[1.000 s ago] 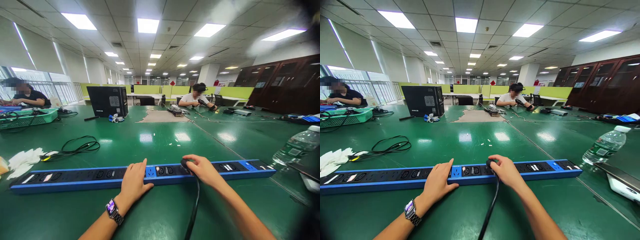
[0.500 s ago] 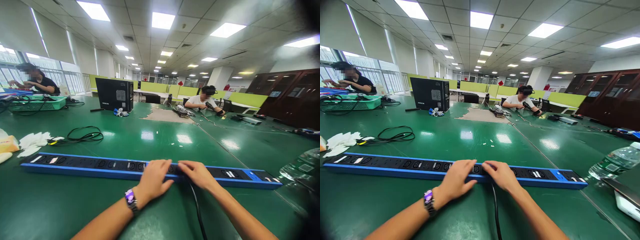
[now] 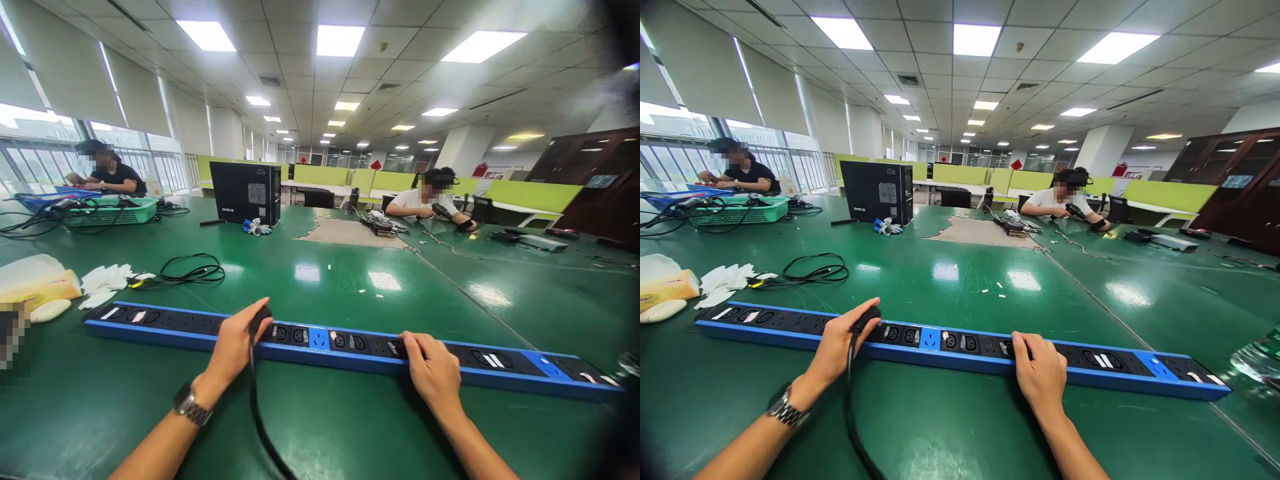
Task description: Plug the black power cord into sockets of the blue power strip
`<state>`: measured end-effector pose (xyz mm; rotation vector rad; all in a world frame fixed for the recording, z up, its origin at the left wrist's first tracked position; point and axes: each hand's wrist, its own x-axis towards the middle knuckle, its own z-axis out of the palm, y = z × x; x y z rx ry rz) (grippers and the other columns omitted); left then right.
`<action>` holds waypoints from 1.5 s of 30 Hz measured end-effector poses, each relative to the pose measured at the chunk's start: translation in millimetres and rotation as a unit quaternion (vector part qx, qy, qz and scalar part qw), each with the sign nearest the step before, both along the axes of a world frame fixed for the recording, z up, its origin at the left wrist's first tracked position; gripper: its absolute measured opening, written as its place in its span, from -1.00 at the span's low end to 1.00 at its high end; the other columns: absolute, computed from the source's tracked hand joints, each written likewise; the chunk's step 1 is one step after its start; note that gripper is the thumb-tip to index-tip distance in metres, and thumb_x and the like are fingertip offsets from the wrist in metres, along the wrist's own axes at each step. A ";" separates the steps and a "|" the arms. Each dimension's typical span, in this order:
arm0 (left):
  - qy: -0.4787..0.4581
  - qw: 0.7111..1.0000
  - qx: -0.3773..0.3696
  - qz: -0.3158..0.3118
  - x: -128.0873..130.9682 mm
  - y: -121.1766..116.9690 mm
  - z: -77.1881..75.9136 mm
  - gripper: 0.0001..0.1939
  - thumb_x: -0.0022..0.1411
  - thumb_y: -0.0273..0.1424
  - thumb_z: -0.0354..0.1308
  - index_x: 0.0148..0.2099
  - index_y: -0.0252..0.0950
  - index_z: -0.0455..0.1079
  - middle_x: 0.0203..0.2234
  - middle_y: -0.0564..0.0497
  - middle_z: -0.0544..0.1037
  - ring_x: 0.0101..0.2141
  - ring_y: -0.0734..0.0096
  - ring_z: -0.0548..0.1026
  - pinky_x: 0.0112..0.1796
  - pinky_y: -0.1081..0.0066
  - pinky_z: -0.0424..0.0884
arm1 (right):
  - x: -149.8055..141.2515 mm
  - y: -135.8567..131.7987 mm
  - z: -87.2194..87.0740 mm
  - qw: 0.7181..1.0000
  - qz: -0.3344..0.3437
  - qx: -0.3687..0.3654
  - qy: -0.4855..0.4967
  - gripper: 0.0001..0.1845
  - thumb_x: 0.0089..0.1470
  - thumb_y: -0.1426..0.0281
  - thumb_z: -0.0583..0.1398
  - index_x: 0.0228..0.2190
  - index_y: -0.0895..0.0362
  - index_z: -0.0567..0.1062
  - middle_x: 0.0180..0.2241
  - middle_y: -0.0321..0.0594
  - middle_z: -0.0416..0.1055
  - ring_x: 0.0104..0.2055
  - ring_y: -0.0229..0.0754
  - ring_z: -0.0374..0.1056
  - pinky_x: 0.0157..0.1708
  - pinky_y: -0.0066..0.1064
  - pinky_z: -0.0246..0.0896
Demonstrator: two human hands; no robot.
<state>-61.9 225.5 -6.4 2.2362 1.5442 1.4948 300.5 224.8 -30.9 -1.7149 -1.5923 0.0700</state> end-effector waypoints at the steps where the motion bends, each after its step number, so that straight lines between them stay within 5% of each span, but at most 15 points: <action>1: 0.020 1.000 -0.015 -0.008 -13.9 -1.0 -7.0 -0.61 0.30 -0.22 0.08 0.09 -0.29 0.40 -0.14 -0.13 0.62 -0.20 0.22 0.61 -0.16 0.27 0.53 | 1.7 1.5 -1.5 0.999 0.006 -0.004 0.033 -0.60 0.17 0.11 -0.02 -0.40 0.04 0.51 -0.24 -0.07 0.54 -0.10 0.12 0.38 -0.07 -0.08 0.13; 7: 0.162 0.982 -0.063 -0.070 -27.0 0.7 -20.8 -0.64 0.31 -0.26 0.06 0.12 -0.15 0.38 0.00 -0.07 0.56 -0.01 0.20 0.52 0.01 0.17 0.43 | -20.3 -2.4 1.1 0.986 0.019 0.028 0.161 -0.50 0.07 -0.01 0.02 -0.40 0.10 0.55 -0.30 -0.11 0.54 -0.17 0.02 0.42 -0.11 -0.19 0.23; 9: 0.205 0.974 -0.077 -0.056 -25.8 -0.3 -19.1 -0.49 0.27 -0.22 0.11 0.25 -0.12 0.21 0.08 -0.10 0.49 0.09 0.14 0.43 0.11 0.03 0.30 | -59.3 -8.5 13.0 0.986 0.092 0.001 0.140 -0.50 0.08 -0.01 0.03 -0.38 0.11 0.54 -0.31 -0.11 0.55 -0.21 -0.03 0.42 -0.15 -0.26 0.25; 11: 0.223 0.971 -0.089 -0.017 -26.5 -2.5 -19.1 -0.12 0.15 -0.16 0.23 0.38 -0.19 -0.13 0.14 -0.21 0.41 0.16 0.04 0.34 0.17 -0.11 0.14 | -115.4 -12.7 28.1 0.977 0.171 -0.078 0.103 -0.47 0.16 0.01 -0.04 -0.31 0.11 0.55 -0.36 -0.14 0.55 -0.30 -0.11 0.44 -0.26 -0.33 0.26; 13: 0.225 0.969 -0.102 0.019 -28.1 -4.4 -21.2 0.13 0.07 -0.19 0.29 0.41 -0.28 -0.42 0.14 -0.28 0.40 0.17 0.02 0.33 0.18 -0.14 0.09 | -176.7 -12.1 43.9 0.971 0.185 -0.145 0.031 -0.43 0.14 -0.02 0.00 -0.08 0.10 0.50 -0.38 -0.14 0.56 -0.32 -0.08 0.47 -0.30 -0.32 0.26; 15: 0.222 0.967 -0.117 0.037 -29.7 -4.8 -24.1 0.09 0.11 -0.33 0.22 0.40 -0.28 -0.52 0.11 -0.24 0.44 0.14 0.11 0.37 0.17 -0.05 0.14 | -224.7 -7.0 60.4 0.959 0.210 -0.183 -0.047 -0.35 -0.01 -0.05 0.15 -0.08 0.20 0.49 -0.28 0.01 0.57 -0.24 0.03 0.48 -0.29 -0.27 0.29; 17: 0.227 0.965 -0.123 0.043 -30.6 -4.0 -26.3 0.06 0.11 -0.39 0.18 0.40 -0.26 -0.51 0.09 -0.20 0.46 0.10 0.15 0.41 0.16 0.03 0.19 | -243.3 0.4 77.1 0.950 0.240 -0.192 -0.050 -0.55 -0.01 0.12 0.18 -0.21 0.19 0.56 -0.26 0.01 0.57 -0.23 0.01 0.49 -0.29 -0.31 0.28; 21: 0.239 0.963 -0.115 0.050 -28.8 -2.1 -26.3 0.16 0.02 -0.20 0.30 0.40 -0.27 -0.44 0.10 -0.22 0.45 0.10 0.07 0.41 0.15 0.02 0.21 | -189.8 11.8 94.1 0.966 0.220 -0.121 0.069 -0.61 0.03 0.33 0.08 -0.16 0.13 0.57 -0.43 -0.21 0.58 -0.39 -0.18 0.45 -0.36 -0.42 0.23; 26: 0.231 0.967 -0.096 0.050 -28.6 -1.3 -26.0 0.08 0.04 -0.12 0.30 0.40 -0.22 -0.30 0.08 -0.20 0.47 0.07 0.09 0.44 0.13 0.01 0.22 | -115.2 10.7 67.0 0.965 0.174 -0.184 0.072 -0.61 -0.03 0.32 0.10 -0.22 0.21 0.58 -0.59 -0.25 0.48 -0.51 -0.17 0.38 -0.44 -0.40 0.18; 32: 0.207 0.975 -0.081 0.029 -26.0 -7.2 -24.5 -0.07 0.05 -0.18 0.32 0.36 -0.23 -0.06 0.11 -0.22 0.43 0.08 0.03 0.41 0.13 -0.06 0.22 | -137.6 4.1 56.4 0.972 0.154 -0.159 -0.084 -0.71 -0.02 0.38 0.12 -0.30 0.14 0.60 -0.45 -0.14 0.55 -0.37 -0.09 0.43 -0.37 -0.37 0.17; 36: 0.164 0.982 -0.041 -0.084 36.2 -11.0 -19.0 -0.22 0.07 -0.25 0.31 0.29 -0.24 0.12 0.13 -0.22 0.41 0.10 0.04 0.38 0.09 0.04 0.32 | -131.0 7.0 49.4 0.966 0.217 -0.130 -0.043 -0.65 0.12 0.22 0.07 -0.26 0.08 0.60 -0.35 -0.16 0.58 -0.30 -0.09 0.45 -0.32 -0.36 0.22; 40: 0.105 0.986 -0.037 -0.124 96.8 -3.0 -13.4 -0.71 0.24 -0.41 0.14 0.03 -0.21 0.41 -0.11 -0.09 0.57 -0.10 0.23 0.52 -0.07 0.22 0.46 | -99.8 13.6 16.8 0.992 0.117 0.001 0.051 -0.49 0.21 0.12 -0.07 -0.21 0.11 0.57 -0.23 -0.12 0.56 -0.18 -0.07 0.41 -0.16 -0.28 0.24; 42: 0.026 0.995 0.025 -0.094 92.5 -1.8 -7.2 -0.82 0.31 -0.41 0.07 -0.08 -0.22 0.45 -0.19 -0.06 0.59 -0.17 0.30 0.55 -0.10 0.31 0.47 | -90.2 14.4 2.5 0.996 0.083 0.041 0.002 -0.52 0.19 0.11 -0.02 -0.19 0.14 0.55 -0.17 -0.08 0.53 -0.12 -0.03 0.37 -0.10 -0.22 0.19; 45: -0.086 0.991 0.097 0.016 45.6 -7.3 -1.1 -0.69 0.28 -0.30 0.14 0.06 -0.23 0.36 -0.10 -0.07 0.58 -0.14 0.30 0.55 -0.08 0.33 0.46 | -90.3 13.5 -5.8 0.995 0.082 0.040 -0.050 -0.57 0.19 0.12 0.01 -0.21 0.11 0.54 -0.18 -0.12 0.53 -0.14 -0.04 0.35 -0.13 -0.21 0.17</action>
